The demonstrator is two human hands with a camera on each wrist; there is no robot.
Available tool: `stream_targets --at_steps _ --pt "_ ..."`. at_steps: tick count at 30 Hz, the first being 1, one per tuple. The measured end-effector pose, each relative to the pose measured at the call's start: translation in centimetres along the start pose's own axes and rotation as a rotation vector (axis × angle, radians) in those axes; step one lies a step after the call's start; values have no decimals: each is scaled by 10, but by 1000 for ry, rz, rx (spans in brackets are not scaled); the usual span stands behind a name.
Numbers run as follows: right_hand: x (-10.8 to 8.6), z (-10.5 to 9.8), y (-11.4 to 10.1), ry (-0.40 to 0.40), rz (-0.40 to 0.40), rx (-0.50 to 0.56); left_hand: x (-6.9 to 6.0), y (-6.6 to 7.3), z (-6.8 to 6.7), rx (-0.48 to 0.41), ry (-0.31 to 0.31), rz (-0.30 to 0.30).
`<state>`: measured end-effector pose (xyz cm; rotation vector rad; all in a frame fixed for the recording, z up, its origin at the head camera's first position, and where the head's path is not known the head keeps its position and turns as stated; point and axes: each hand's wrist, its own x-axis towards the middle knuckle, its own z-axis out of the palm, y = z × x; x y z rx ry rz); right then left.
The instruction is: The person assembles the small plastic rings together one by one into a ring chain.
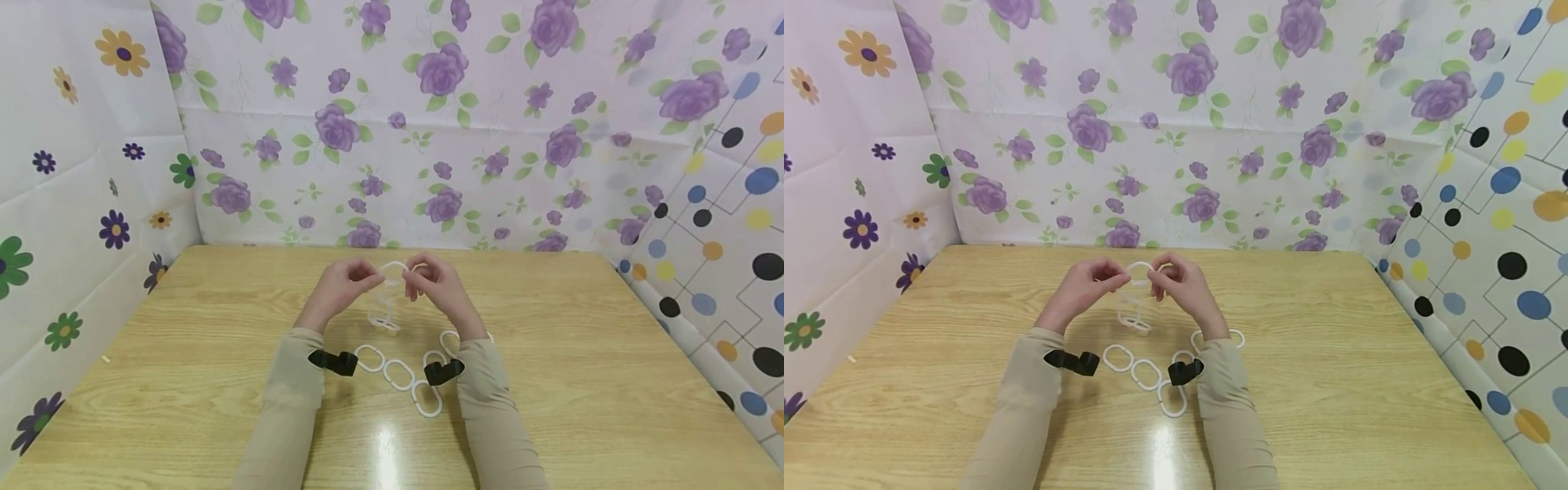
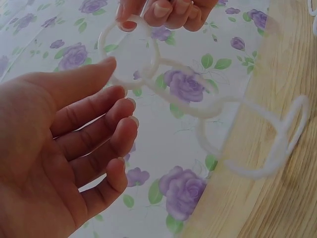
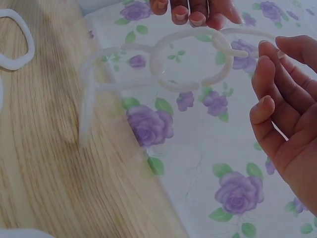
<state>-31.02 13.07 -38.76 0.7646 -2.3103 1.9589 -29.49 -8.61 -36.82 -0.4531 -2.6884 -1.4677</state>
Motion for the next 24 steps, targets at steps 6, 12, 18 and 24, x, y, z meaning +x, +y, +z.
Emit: stream_targets --at_steps 6,12,18,24 --pt "-1 1 0 7 7 -32 1 -1 1 3 0 -4" --pt "-1 3 -3 8 16 -107 2 0 4 38 -48 90" --pt "-1 5 -7 -12 44 -78 1 1 7 43 -59 138" --pt "-3 1 -6 -25 19 -87 3 -1 6 -6 2 101"
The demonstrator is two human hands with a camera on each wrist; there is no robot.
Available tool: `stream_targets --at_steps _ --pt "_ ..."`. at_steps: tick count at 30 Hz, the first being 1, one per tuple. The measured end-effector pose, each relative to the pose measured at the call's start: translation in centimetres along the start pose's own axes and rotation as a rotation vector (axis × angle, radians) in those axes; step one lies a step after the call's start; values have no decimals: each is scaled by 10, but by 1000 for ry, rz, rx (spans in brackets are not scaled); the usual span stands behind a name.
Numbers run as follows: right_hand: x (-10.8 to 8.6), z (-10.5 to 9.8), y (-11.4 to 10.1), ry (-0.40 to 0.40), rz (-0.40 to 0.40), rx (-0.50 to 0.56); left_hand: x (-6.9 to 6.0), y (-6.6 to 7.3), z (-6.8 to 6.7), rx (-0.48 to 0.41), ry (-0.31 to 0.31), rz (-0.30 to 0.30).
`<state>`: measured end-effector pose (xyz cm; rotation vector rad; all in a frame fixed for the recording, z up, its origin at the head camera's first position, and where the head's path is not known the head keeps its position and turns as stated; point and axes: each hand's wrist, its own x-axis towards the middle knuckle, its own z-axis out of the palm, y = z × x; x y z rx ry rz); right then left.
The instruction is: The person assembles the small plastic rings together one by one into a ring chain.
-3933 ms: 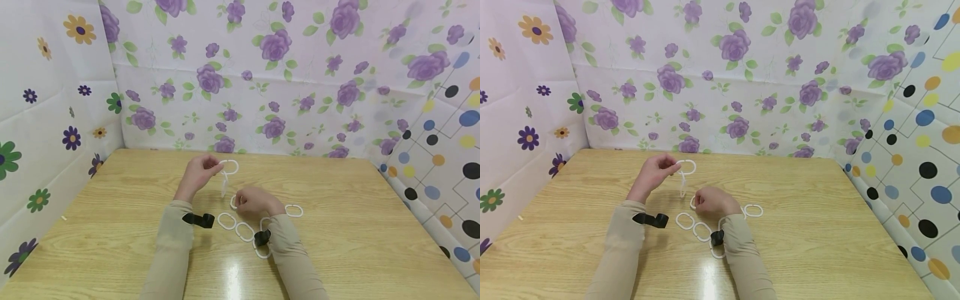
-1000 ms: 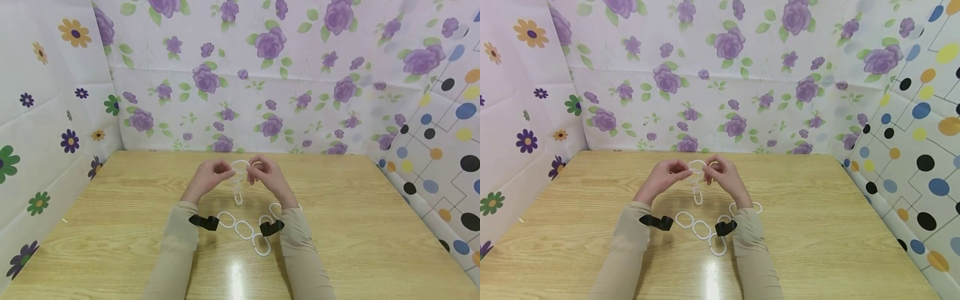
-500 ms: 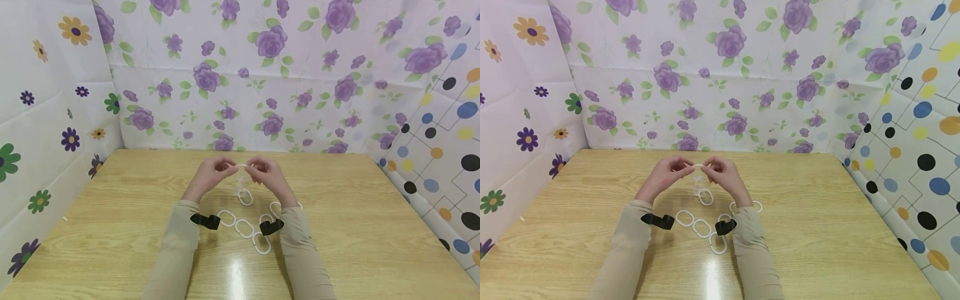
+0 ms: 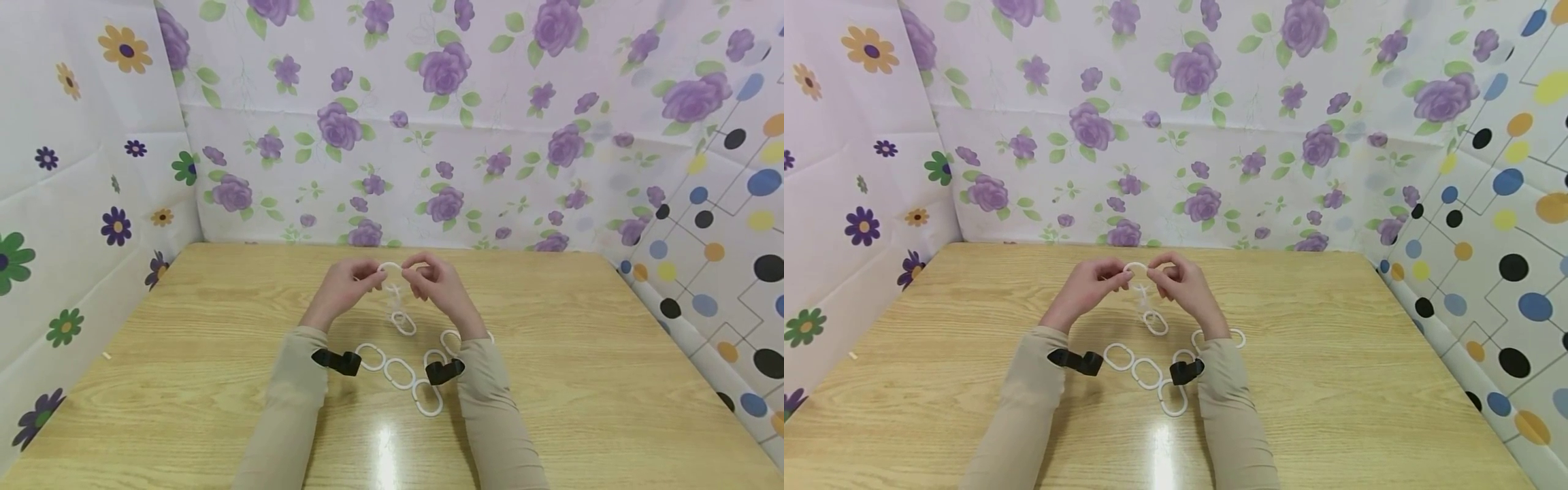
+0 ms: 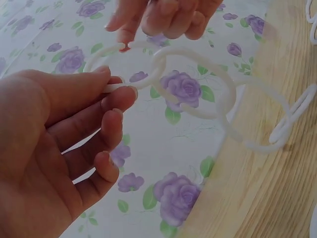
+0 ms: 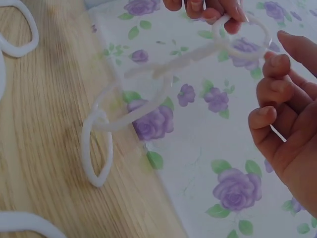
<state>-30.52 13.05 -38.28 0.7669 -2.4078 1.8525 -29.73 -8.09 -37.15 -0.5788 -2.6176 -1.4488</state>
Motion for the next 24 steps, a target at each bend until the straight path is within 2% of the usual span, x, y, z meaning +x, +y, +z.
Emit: stream_targets --at_steps 2,7,12,18,24 --pt "2 -2 9 -13 13 -37 1 -1 0 -21 9 -11" --pt "1 -2 10 -41 28 -125 2 -2 0 -110 17 -30" --pt "1 -1 11 12 25 -141 2 -3 -1 -155 -7 -46" --pt "1 -1 8 96 31 -119 0 -7 -1 -108 -73 -46" --pt "1 -3 3 102 10 -81 1 -8 -1 -45 -94 -25"
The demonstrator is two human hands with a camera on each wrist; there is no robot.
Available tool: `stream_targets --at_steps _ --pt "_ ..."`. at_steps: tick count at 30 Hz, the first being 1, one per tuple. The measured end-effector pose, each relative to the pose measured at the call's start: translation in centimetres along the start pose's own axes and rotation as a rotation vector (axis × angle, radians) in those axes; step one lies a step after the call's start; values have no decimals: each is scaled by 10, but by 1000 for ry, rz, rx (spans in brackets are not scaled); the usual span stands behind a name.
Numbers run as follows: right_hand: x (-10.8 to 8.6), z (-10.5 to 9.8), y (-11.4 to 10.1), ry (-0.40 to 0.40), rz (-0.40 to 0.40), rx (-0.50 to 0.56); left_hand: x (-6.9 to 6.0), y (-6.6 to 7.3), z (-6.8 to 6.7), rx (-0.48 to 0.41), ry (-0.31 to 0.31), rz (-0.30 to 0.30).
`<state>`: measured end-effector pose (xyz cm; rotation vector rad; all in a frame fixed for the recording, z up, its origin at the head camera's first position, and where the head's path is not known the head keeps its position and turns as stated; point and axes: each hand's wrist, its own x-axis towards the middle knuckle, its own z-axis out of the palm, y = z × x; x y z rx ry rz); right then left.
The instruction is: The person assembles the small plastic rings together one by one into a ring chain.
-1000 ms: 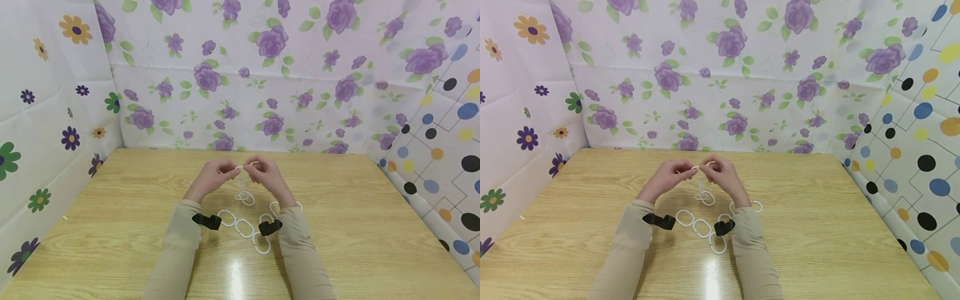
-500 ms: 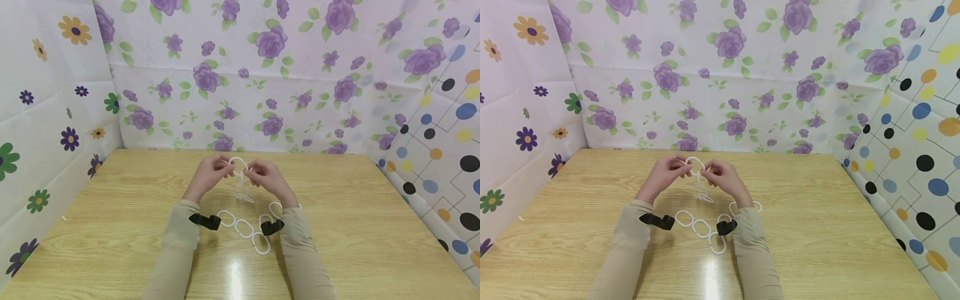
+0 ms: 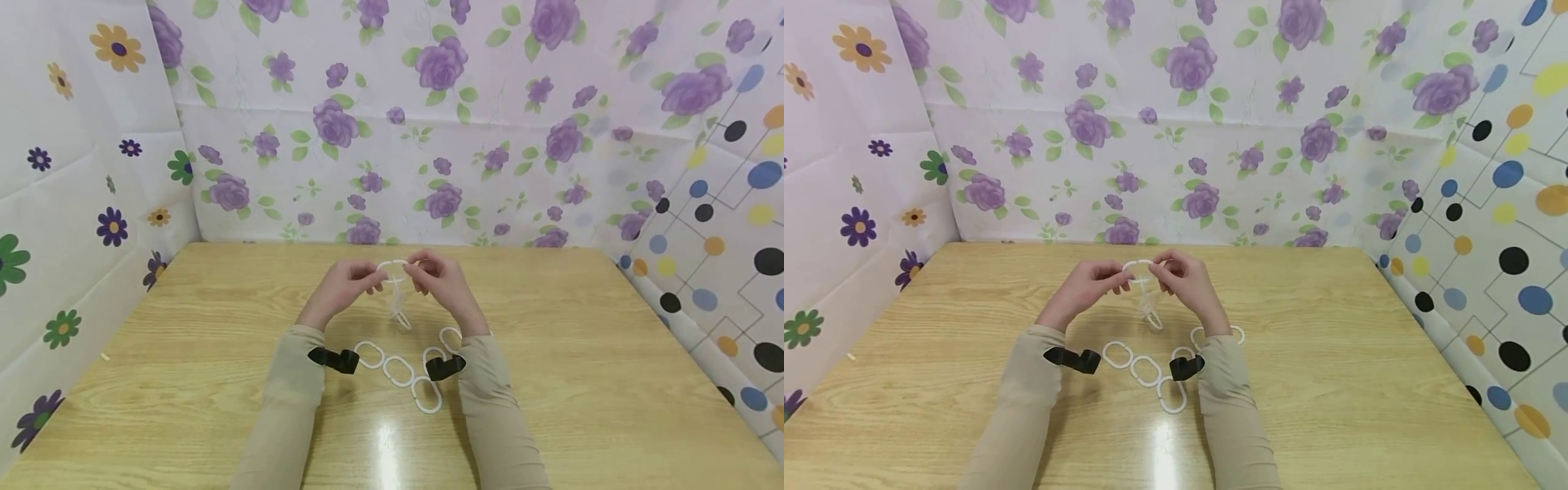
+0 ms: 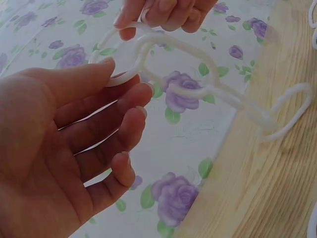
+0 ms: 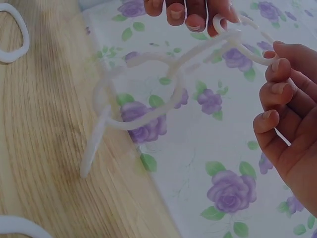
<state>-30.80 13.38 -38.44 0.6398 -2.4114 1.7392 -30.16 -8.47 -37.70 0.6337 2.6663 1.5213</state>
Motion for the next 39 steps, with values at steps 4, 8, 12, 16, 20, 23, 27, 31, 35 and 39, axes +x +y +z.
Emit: stream_targets --at_steps 4,8,12,16,20,23,27,31,35,39 --pt "0 0 -3 -19 4 11 0 1 0 30 0 4" --pt "1 1 -3 -56 6 19 -2 2 -4 52 35 -7" --pt "2 2 1 -118 -7 -13 -5 1 -11 61 101 -23" --pt "1 6 5 -189 -40 -108 -8 0 -18 40 175 -49" --pt "0 11 5 -364 -60 -207 -10 -2 -23 11 230 -71" --pt "0 19 5 -564 -54 -274 -10 -2 -24 10 249 -65" --pt "-3 35 5 -786 -48 -338 -9 -4 -24 4 246 -46" --pt "-5 51 8 -923 -62 -440 -8 -6 -23 -10 240 -44" --pt "-7 59 10 -958 -55 -523 -8 -6 -21 -16 233 -51" --pt "-8 61 9 -946 -57 -545 -8 -7 -21 -5 219 -50"
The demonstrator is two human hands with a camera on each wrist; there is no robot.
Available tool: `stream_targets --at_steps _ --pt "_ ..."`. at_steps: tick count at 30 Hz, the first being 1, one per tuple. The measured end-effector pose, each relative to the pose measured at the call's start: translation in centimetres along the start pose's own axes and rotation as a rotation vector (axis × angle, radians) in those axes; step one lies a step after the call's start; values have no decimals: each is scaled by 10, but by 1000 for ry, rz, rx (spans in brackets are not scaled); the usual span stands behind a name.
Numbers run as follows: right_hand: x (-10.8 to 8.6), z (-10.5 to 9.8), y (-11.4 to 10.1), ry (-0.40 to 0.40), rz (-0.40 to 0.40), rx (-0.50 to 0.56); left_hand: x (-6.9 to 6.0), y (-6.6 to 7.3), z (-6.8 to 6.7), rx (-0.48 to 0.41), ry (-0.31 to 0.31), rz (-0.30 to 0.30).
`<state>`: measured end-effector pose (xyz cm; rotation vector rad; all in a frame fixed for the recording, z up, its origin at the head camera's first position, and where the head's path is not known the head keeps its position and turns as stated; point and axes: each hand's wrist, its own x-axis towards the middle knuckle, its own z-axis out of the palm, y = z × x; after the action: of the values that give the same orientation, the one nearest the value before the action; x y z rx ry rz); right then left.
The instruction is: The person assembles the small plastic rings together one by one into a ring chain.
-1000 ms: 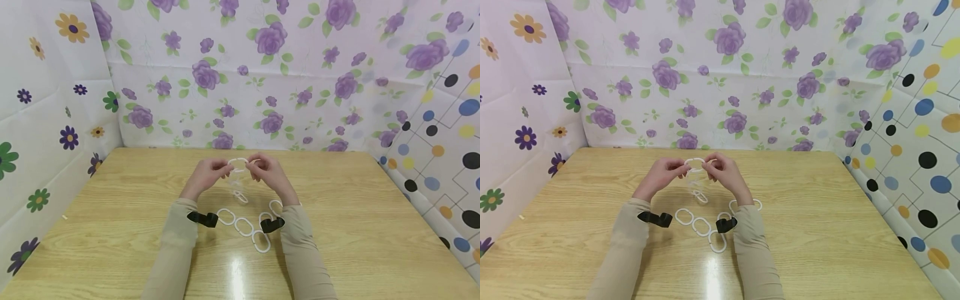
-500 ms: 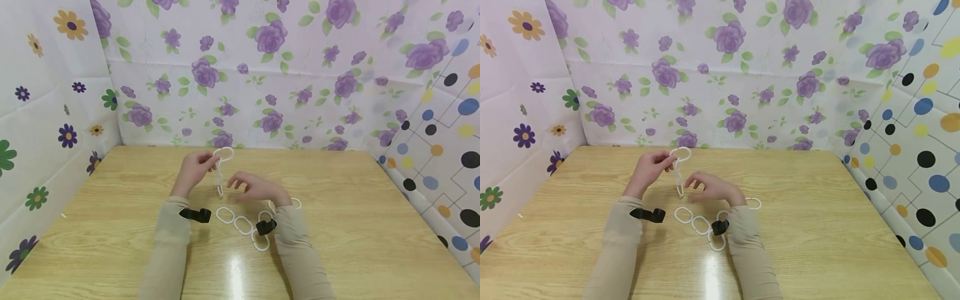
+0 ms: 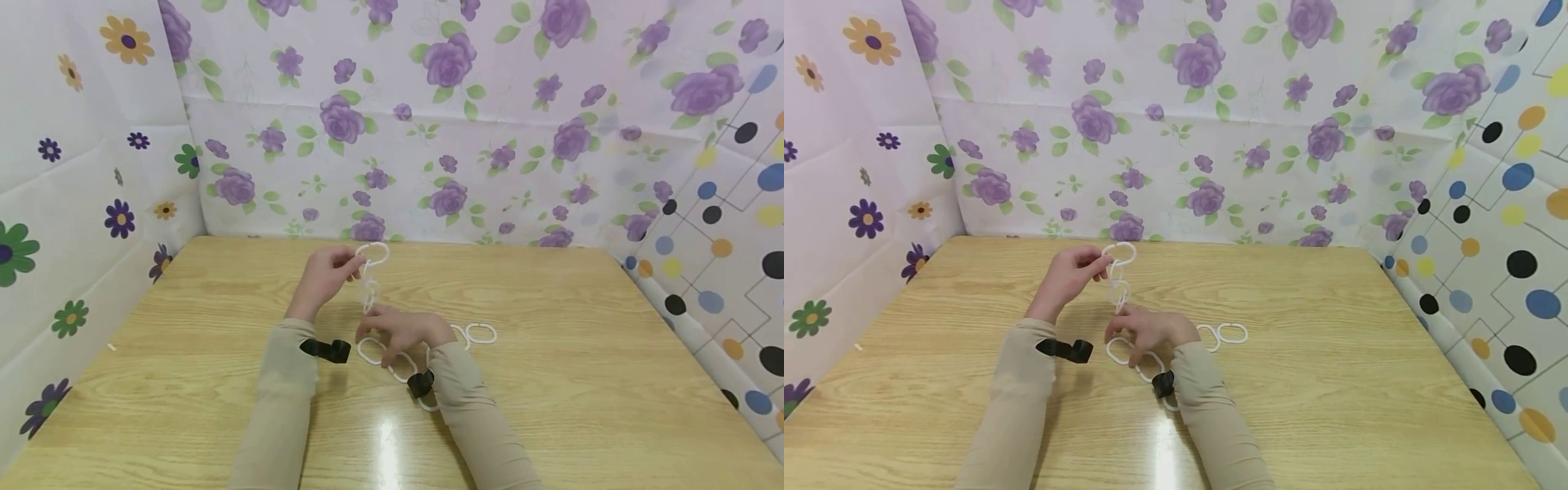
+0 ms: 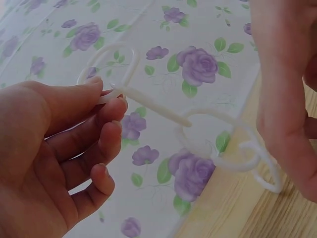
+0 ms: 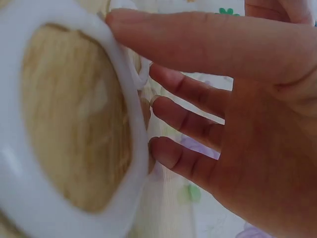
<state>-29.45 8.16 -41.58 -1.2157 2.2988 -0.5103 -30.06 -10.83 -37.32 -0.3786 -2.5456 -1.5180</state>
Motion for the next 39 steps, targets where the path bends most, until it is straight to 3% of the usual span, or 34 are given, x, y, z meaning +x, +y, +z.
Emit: stream_targets --at_steps 4,8,12,19,24,29,32,36,39 --pt "0 -2 0 13 -37 0 1 1 1 7 -11 14" --pt "0 -4 1 21 -55 89 1 2 2 3 -8 16" --pt "-1 -6 4 46 -13 152 2 2 2 3 -13 25" --pt "-4 -11 8 106 -4 39 2 3 3 12 -27 15" --pt "-7 -15 3 112 -66 60 2 1 6 35 -51 17" --pt "-14 -20 -3 192 -132 170 1 2 8 53 -64 26" --pt "-18 -24 -6 239 -149 290 0 4 8 63 -60 23" --pt "-23 -28 -8 328 -136 444 0 4 7 72 -60 19" --pt "-24 -30 -7 427 -106 477 0 4 7 64 -64 19"
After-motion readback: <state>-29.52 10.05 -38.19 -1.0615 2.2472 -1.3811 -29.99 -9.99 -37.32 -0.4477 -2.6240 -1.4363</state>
